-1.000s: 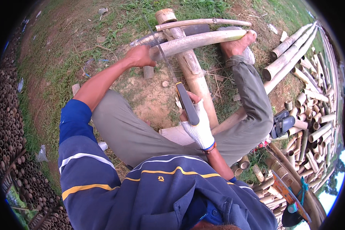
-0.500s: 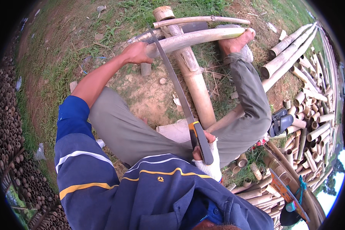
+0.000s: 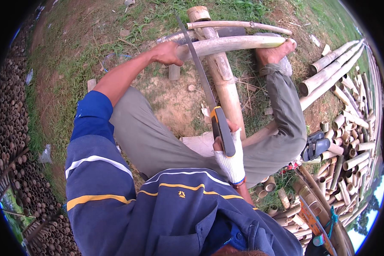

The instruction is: The person sits on the ground and uses a hand saw to cut a bamboo pole that is braced between their legs. They repeatedly saw through the pole, reposition it, and continue cutting to produce shorter segments.

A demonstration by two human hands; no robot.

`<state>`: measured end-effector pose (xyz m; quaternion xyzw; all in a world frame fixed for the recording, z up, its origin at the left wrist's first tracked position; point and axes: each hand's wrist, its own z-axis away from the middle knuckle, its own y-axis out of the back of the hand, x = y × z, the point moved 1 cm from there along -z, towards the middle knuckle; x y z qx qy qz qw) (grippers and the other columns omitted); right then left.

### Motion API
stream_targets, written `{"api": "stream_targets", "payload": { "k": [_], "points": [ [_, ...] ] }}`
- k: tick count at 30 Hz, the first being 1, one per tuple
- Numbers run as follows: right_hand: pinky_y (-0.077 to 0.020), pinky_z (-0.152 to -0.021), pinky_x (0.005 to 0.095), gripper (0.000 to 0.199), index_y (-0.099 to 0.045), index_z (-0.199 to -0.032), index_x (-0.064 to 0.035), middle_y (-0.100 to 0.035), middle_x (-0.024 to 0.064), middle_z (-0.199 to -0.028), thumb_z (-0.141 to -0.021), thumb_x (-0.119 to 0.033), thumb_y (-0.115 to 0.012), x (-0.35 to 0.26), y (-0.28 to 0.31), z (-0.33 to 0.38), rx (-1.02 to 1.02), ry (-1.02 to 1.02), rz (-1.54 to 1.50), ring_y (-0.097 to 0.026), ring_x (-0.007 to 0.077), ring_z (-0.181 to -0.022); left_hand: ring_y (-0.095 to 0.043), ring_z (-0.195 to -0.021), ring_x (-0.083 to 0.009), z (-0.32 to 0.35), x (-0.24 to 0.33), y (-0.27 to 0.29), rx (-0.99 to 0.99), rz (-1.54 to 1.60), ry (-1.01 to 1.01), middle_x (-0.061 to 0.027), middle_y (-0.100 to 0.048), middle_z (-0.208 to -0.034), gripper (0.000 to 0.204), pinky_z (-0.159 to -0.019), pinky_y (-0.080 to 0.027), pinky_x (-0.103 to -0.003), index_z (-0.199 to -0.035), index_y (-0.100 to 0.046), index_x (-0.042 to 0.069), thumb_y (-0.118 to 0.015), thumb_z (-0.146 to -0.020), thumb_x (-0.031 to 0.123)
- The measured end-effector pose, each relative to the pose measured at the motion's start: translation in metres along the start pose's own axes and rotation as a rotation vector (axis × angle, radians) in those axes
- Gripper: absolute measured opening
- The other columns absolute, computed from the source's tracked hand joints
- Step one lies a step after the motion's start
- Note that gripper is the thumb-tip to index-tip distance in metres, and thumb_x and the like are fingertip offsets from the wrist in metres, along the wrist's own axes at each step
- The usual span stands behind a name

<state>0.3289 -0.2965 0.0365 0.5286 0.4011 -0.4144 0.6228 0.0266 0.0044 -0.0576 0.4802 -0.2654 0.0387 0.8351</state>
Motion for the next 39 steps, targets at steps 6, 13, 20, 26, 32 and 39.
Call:
{"api": "stream_targets", "payload": {
  "k": [6, 13, 20, 26, 32, 39],
  "points": [
    [-0.0489, -0.088, 0.0253, 0.054, -0.051, -0.145, -0.0049, -0.06, 0.0074, -0.115, -0.092, 0.0, -0.063, -0.01, 0.017, 0.024, 0.0, -0.07, -0.018, -0.058, 0.013, -0.094, -0.075, -0.099, -0.0374, 0.005, 0.009, -0.004, 0.023, -0.004, 0.062, -0.0311, -0.076, -0.11, 0.081, -0.096, -0.06, -0.041, -0.13, -0.065, -0.013, -0.083, -0.071, 0.04],
    [-0.0543, -0.09, 0.0352, 0.054, -0.052, -0.14, -0.0055, -0.066, 0.0124, -0.109, -0.089, 0.0, -0.067, -0.002, -0.054, -0.16, 0.04, 0.094, -0.136, -0.066, 0.0215, -0.097, -0.076, -0.096, -0.0363, -0.003, 0.006, -0.003, 0.069, -0.069, 0.017, -0.0276, -0.077, -0.108, 0.075, -0.09, -0.061, -0.042, -0.125, -0.069, -0.009, -0.084, -0.07, 0.041],
    [-0.0521, -0.086, 0.0284, 0.063, -0.048, -0.148, -0.0035, -0.059, 0.0069, -0.111, -0.088, 0.005, -0.066, 0.001, -0.004, 0.001, -0.013, -0.004, -0.038, -0.059, 0.0131, -0.089, -0.075, -0.09, -0.0315, -0.001, -0.006, -0.015, -0.042, 0.127, -0.05, -0.0233, -0.078, -0.107, 0.067, -0.084, -0.061, -0.041, -0.123, -0.07, -0.008, -0.084, -0.074, 0.035],
    [-0.0489, -0.096, 0.0273, 0.056, -0.051, -0.146, -0.0037, -0.062, 0.0063, -0.121, -0.093, 0.001, -0.066, -0.005, 0.022, 0.032, 0.04, -0.069, -0.093, -0.06, 0.0124, -0.101, -0.074, -0.108, -0.0401, -0.001, 0.009, -0.016, -0.047, 0.048, 0.05, -0.0283, -0.076, -0.114, 0.077, -0.097, -0.057, -0.046, -0.118, -0.071, -0.009, -0.085, -0.068, 0.047],
    [-0.0546, -0.09, 0.0339, 0.053, -0.052, -0.14, -0.0048, -0.065, 0.0123, -0.108, -0.089, -0.001, -0.068, -0.003, -0.046, -0.168, 0.087, 0.286, -0.035, -0.067, 0.021, -0.097, -0.074, -0.112, -0.0395, 0.014, 0.048, -0.003, 0.155, -0.133, 0.241, -0.0265, -0.076, -0.118, 0.079, -0.1, -0.057, -0.047, -0.131, -0.068, -0.004, -0.085, -0.071, 0.044],
    [-0.053, -0.089, 0.0329, 0.06, -0.05, -0.145, -0.0061, -0.064, 0.0102, -0.109, -0.088, -0.001, -0.067, 0.007, -0.012, -0.042, 0.033, 0.187, 0.086, -0.064, 0.0192, -0.093, -0.075, -0.109, -0.0398, 0.02, 0.031, -0.006, 0.069, -0.142, 0.221, -0.0249, -0.077, -0.116, 0.074, -0.099, -0.058, -0.049, -0.127, -0.07, -0.002, -0.086, -0.07, 0.042]
  ]
}}
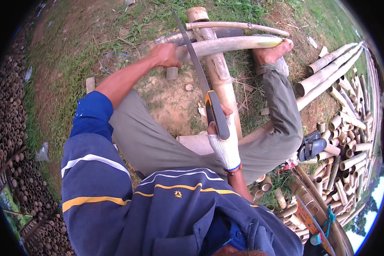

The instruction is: The person sits on the ground and uses a hand saw to cut a bamboo pole that is braced between their legs. They repeatedly saw through the pole, reposition it, and continue cutting to produce shorter segments.

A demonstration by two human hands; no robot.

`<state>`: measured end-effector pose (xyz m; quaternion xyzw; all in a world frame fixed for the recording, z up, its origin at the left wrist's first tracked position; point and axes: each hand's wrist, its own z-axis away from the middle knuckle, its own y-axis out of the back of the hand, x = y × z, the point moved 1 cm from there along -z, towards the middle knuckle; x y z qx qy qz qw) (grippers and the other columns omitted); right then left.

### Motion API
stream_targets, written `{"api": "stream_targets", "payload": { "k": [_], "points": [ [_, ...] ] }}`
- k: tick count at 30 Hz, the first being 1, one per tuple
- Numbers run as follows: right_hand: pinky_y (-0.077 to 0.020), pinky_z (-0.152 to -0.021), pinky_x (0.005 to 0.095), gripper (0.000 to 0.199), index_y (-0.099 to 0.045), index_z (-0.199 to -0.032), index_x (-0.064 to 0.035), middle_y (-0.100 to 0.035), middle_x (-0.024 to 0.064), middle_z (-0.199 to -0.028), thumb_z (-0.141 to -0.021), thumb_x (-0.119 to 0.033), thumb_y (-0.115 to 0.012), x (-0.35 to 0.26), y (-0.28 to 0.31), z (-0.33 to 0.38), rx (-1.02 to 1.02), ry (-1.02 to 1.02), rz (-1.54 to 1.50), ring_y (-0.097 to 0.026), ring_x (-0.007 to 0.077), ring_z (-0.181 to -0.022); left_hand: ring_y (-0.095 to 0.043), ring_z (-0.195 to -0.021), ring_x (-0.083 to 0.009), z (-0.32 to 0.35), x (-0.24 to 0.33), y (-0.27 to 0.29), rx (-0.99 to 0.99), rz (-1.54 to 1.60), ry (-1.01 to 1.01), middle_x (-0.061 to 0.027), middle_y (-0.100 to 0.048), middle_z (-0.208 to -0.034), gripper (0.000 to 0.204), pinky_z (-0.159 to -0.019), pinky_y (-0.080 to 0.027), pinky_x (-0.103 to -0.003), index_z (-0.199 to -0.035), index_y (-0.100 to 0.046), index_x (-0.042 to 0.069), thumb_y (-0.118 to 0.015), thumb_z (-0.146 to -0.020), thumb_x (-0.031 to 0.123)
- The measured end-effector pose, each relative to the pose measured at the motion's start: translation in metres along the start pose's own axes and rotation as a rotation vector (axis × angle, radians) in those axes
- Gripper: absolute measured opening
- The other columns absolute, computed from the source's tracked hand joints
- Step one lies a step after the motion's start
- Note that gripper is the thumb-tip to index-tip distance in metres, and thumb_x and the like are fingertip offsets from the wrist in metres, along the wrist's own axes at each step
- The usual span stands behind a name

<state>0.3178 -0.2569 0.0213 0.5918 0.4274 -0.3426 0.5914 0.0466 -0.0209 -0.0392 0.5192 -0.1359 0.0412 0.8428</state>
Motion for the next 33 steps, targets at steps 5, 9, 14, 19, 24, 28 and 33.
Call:
{"api": "stream_targets", "payload": {
  "k": [5, 9, 14, 19, 24, 28, 33],
  "points": [
    [-0.049, -0.087, 0.0299, 0.061, -0.048, -0.147, -0.0028, -0.06, 0.0046, -0.109, -0.088, -0.001, -0.065, -0.033, 0.046, 0.083, -0.024, -0.109, 0.065, -0.057, 0.0135, -0.084, -0.075, -0.107, -0.0401, -0.003, 0.003, -0.003, 0.059, -0.021, -0.027, -0.0266, -0.077, -0.115, 0.074, -0.097, -0.059, -0.048, -0.126, -0.07, -0.004, -0.086, -0.07, 0.042],
    [-0.053, -0.089, 0.0349, 0.056, -0.05, -0.143, -0.0042, -0.063, 0.0113, -0.107, -0.089, -0.001, -0.066, -0.005, 0.003, -0.007, -0.037, -0.051, -0.043, -0.063, 0.0224, -0.088, -0.075, -0.108, -0.0406, 0.001, 0.003, -0.011, 0.051, 0.004, 0.011, -0.027, -0.076, -0.115, 0.078, -0.098, -0.059, -0.047, -0.129, -0.07, -0.004, -0.086, -0.07, 0.044],
    [-0.0558, -0.084, 0.0377, 0.055, -0.052, -0.138, -0.0058, -0.067, 0.0166, -0.111, -0.087, -0.005, -0.07, 0.01, -0.047, -0.106, 0.07, 0.048, -0.199, -0.069, 0.0271, -0.093, -0.075, -0.105, -0.0415, -0.013, -0.002, -0.004, 0.112, -0.003, -0.099, -0.029, -0.076, -0.115, 0.082, -0.097, -0.059, -0.046, -0.133, -0.067, -0.005, -0.086, -0.068, 0.041],
    [-0.0546, -0.074, 0.0367, 0.063, -0.051, -0.145, -0.0094, -0.062, 0.0112, -0.093, -0.085, -0.004, -0.07, -0.007, 0.006, 0.008, -0.023, -0.123, -0.029, -0.063, 0.022, -0.074, -0.075, -0.105, -0.0415, -0.02, -0.008, 0.008, 0.072, 0.017, -0.099, -0.0298, -0.076, -0.113, 0.078, -0.096, -0.059, -0.046, -0.128, -0.069, -0.005, -0.085, -0.066, 0.04],
    [-0.0502, -0.076, 0.0263, 0.07, -0.049, -0.15, -0.0076, -0.059, 0.0022, -0.1, -0.084, 0.004, -0.07, -0.037, 0.051, 0.099, -0.011, -0.158, -0.032, -0.056, 0.012, -0.079, -0.075, -0.101, -0.042, -0.005, -0.002, 0.003, 0.069, 0.059, -0.082, -0.0289, -0.077, -0.108, 0.076, -0.094, -0.06, -0.046, -0.122, -0.07, -0.009, -0.084, -0.066, 0.04],
    [-0.0537, -0.085, 0.033, 0.061, -0.052, -0.144, -0.0039, -0.064, 0.0107, -0.11, -0.085, 0.002, -0.068, 0.003, 0.007, 0.003, 0.007, 0.023, -0.018, -0.065, 0.0214, -0.088, -0.075, -0.107, -0.0418, -0.001, 0.001, 0.001, 0.027, 0.018, -0.056, -0.0296, -0.076, -0.114, 0.078, -0.098, -0.06, -0.046, -0.127, -0.069, -0.007, -0.085, -0.07, 0.044],
    [-0.0561, -0.086, 0.0373, 0.057, -0.052, -0.141, -0.0073, -0.067, 0.015, -0.108, -0.087, -0.002, -0.07, 0.003, -0.046, -0.108, 0.022, 0.022, -0.131, -0.07, 0.026, -0.092, -0.074, -0.109, -0.0412, -0.012, -0.003, 0.012, 0.064, 0.0, -0.117, -0.0281, -0.076, -0.117, 0.075, -0.098, -0.059, -0.047, -0.127, -0.07, -0.005, -0.084, -0.07, 0.043]
  ]
}}
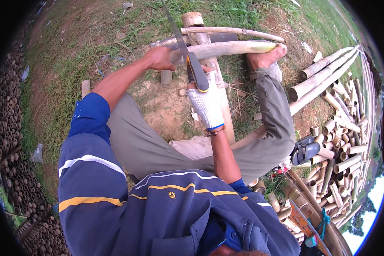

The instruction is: The person sits on the ground and uses a hand saw to cut a bamboo pole that is braced between their legs. They repeatedly saw through the pole, reposition it, and continue cutting to produce shorter segments.

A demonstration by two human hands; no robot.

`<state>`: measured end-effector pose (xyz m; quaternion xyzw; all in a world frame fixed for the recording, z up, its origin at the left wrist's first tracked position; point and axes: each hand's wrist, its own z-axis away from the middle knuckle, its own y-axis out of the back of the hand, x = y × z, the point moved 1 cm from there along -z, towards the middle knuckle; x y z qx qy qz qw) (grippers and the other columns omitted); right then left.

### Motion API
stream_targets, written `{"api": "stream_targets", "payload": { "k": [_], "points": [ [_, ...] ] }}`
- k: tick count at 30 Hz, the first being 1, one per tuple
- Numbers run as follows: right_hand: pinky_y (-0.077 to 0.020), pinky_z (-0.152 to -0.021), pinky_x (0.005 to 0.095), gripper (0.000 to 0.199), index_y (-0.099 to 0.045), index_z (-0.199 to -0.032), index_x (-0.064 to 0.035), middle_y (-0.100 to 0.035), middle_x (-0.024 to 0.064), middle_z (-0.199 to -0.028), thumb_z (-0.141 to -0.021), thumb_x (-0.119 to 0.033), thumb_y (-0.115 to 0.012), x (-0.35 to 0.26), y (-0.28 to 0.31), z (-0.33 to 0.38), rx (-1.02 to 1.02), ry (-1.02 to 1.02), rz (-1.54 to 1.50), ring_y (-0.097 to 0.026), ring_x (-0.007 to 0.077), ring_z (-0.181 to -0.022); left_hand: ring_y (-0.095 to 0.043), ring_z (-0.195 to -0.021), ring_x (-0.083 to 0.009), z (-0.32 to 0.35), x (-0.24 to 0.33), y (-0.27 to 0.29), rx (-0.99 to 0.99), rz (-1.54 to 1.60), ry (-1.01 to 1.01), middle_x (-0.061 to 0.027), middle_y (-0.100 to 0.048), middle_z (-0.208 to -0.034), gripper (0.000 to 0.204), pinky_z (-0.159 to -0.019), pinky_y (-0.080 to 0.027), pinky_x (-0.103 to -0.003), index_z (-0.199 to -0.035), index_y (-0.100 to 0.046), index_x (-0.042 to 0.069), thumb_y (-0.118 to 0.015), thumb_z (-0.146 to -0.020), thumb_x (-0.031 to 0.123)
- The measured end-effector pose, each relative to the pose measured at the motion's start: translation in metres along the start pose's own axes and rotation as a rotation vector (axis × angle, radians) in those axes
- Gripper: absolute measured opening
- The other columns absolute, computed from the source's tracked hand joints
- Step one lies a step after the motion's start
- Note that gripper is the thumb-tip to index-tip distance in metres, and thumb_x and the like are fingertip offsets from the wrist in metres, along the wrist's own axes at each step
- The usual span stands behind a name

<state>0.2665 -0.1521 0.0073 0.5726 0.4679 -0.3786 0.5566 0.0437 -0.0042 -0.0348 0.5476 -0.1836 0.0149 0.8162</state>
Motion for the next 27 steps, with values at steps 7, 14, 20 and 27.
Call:
{"api": "stream_targets", "payload": {
  "k": [7, 14, 20, 27],
  "points": [
    [-0.0517, -0.082, 0.0325, 0.061, -0.047, -0.146, -0.0032, -0.059, 0.0094, -0.111, -0.088, 0.007, -0.064, -0.039, 0.06, 0.155, -0.065, -0.293, 0.051, -0.058, 0.0155, -0.087, -0.075, -0.103, -0.041, 0.003, -0.017, -0.013, -0.031, 0.081, -0.021, -0.0295, -0.076, -0.109, 0.071, -0.092, -0.06, -0.048, -0.119, -0.071, -0.007, -0.082, -0.069, 0.042],
    [-0.0486, -0.097, 0.0347, 0.049, -0.051, -0.143, -0.0018, -0.058, 0.014, -0.124, -0.095, -0.005, -0.059, -0.046, 0.091, 0.166, -0.008, -0.133, 0.057, -0.058, 0.0205, -0.108, -0.075, -0.1, -0.0401, -0.009, 0.002, 0.007, -0.099, 0.046, 0.023, -0.0327, -0.075, -0.109, 0.077, -0.093, -0.061, -0.047, -0.123, -0.068, -0.013, -0.082, -0.069, 0.04],
    [-0.0516, -0.093, 0.0318, 0.055, -0.048, -0.146, -0.0038, -0.06, 0.0104, -0.117, -0.092, 0.004, -0.059, -0.029, 0.059, 0.09, -0.045, -0.048, 0.049, -0.061, 0.0179, -0.1, -0.074, -0.1, -0.0418, -0.008, -0.014, -0.01, -0.039, 0.019, 0.017, -0.0314, -0.075, -0.108, 0.076, -0.092, -0.059, -0.047, -0.12, -0.07, -0.01, -0.084, -0.068, 0.043],
    [-0.0476, -0.097, 0.033, 0.053, -0.05, -0.147, -0.0024, -0.061, 0.0113, -0.12, -0.094, 0.0, -0.057, -0.05, 0.092, 0.206, 0.006, -0.161, 0.098, -0.06, 0.0197, -0.101, -0.075, -0.102, -0.0396, -0.008, -0.016, -0.008, -0.026, 0.066, -0.028, -0.0282, -0.076, -0.108, 0.069, -0.092, -0.059, -0.046, -0.114, -0.075, -0.005, -0.083, -0.068, 0.046]
  ]
}}
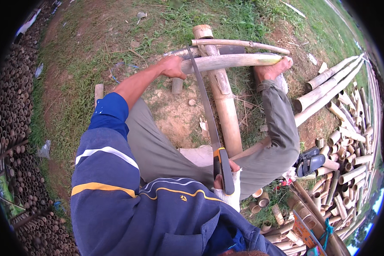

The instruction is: The person sits on the ground and uses a hand saw to cut a bamboo pole that is braced between their legs. They repeatedly saw through the pole, reposition it, and continue cutting to produce shorter segments.

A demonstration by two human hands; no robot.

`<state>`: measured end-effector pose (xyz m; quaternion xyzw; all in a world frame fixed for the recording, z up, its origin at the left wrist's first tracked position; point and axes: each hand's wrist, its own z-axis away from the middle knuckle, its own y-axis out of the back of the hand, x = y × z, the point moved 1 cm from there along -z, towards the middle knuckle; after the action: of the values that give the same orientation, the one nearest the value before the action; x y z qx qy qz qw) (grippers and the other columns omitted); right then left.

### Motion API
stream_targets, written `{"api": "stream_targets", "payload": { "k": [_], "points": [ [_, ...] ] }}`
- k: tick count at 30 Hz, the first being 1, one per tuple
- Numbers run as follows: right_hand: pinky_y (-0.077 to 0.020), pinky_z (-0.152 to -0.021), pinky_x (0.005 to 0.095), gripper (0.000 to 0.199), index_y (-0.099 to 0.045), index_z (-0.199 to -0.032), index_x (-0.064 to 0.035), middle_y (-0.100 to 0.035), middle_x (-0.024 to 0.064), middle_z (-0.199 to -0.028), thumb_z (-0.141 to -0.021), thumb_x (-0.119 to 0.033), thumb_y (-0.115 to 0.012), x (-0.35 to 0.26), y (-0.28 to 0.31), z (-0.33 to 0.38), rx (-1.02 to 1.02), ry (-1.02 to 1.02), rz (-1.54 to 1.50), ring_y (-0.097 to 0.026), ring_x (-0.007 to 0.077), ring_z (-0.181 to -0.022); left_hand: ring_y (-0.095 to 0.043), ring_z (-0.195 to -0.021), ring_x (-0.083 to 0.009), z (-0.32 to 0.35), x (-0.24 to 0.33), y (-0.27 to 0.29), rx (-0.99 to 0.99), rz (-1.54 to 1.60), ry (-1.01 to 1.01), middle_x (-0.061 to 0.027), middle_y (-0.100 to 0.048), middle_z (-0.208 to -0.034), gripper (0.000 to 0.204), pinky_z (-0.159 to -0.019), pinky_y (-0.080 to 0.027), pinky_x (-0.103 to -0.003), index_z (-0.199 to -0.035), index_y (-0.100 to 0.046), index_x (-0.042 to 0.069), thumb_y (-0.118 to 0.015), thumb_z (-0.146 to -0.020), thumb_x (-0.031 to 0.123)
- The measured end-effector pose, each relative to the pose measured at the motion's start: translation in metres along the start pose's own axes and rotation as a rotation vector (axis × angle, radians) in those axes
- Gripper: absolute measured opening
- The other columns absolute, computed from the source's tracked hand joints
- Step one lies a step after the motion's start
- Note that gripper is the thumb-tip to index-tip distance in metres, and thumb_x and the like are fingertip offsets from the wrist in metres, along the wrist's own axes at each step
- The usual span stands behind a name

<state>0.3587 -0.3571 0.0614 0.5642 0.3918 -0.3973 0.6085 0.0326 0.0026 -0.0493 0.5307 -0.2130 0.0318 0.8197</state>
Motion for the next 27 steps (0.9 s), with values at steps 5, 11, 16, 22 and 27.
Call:
{"api": "stream_targets", "payload": {
  "k": [5, 11, 16, 22, 27],
  "points": [
    [-0.0488, -0.095, 0.0318, 0.052, -0.051, -0.145, -0.0021, -0.061, 0.0119, -0.121, -0.093, 0.001, -0.057, -0.016, 0.006, -0.02, 0.012, 0.077, -0.036, -0.06, 0.0188, -0.1, -0.075, -0.105, -0.0378, 0.002, 0.008, 0.01, 0.002, -0.062, 0.076, -0.0295, -0.076, -0.111, 0.072, -0.094, -0.059, -0.046, -0.115, -0.076, -0.006, -0.085, -0.069, 0.049],
    [-0.0518, -0.092, 0.0304, 0.056, -0.05, -0.144, -0.0027, -0.062, 0.0096, -0.117, -0.09, 0.005, -0.061, -0.008, -0.05, -0.133, -0.029, 0.04, -0.221, -0.061, 0.0163, -0.099, -0.076, -0.101, -0.0379, -0.004, 0.012, 0.004, -0.106, -0.062, 0.133, -0.0266, -0.077, -0.112, 0.084, -0.09, -0.06, -0.046, -0.128, -0.07, -0.005, -0.087, -0.067, 0.051],
    [-0.0515, -0.097, 0.0342, 0.055, -0.05, -0.142, -0.0019, -0.06, 0.0109, -0.116, -0.088, 0.007, -0.059, 0.021, -0.064, -0.135, -0.06, 0.005, -0.28, -0.062, 0.0201, -0.105, -0.073, -0.112, -0.0427, 0.01, 0.001, 0.006, 0.01, -0.085, 0.063, -0.0302, -0.074, -0.118, 0.084, -0.099, -0.058, -0.048, -0.128, -0.069, -0.006, -0.085, -0.067, 0.05],
    [-0.0538, -0.09, 0.032, 0.05, -0.049, -0.144, -0.0037, -0.061, 0.0103, -0.122, -0.098, 0.001, -0.067, -0.012, -0.051, -0.131, 0.002, 0.078, -0.363, -0.064, 0.0166, -0.103, -0.073, -0.107, -0.0449, 0.016, 0.03, 0.005, 0.09, -0.112, 0.081, -0.0298, -0.075, -0.114, 0.09, -0.095, -0.058, -0.052, -0.131, -0.06, -0.005, -0.087, -0.068, 0.053],
    [-0.056, -0.082, 0.0291, 0.052, -0.048, -0.148, -0.0038, -0.062, 0.01, -0.123, -0.1, 0.001, -0.068, -0.06, -0.047, -0.134, 0.078, 0.201, -0.375, -0.066, 0.0138, -0.097, -0.073, -0.109, -0.0446, 0.028, 0.022, 0.005, 0.076, -0.153, 0.137, -0.0286, -0.075, -0.115, 0.091, -0.096, -0.057, -0.05, -0.133, -0.059, -0.003, -0.087, -0.069, 0.053]
  ]
}}
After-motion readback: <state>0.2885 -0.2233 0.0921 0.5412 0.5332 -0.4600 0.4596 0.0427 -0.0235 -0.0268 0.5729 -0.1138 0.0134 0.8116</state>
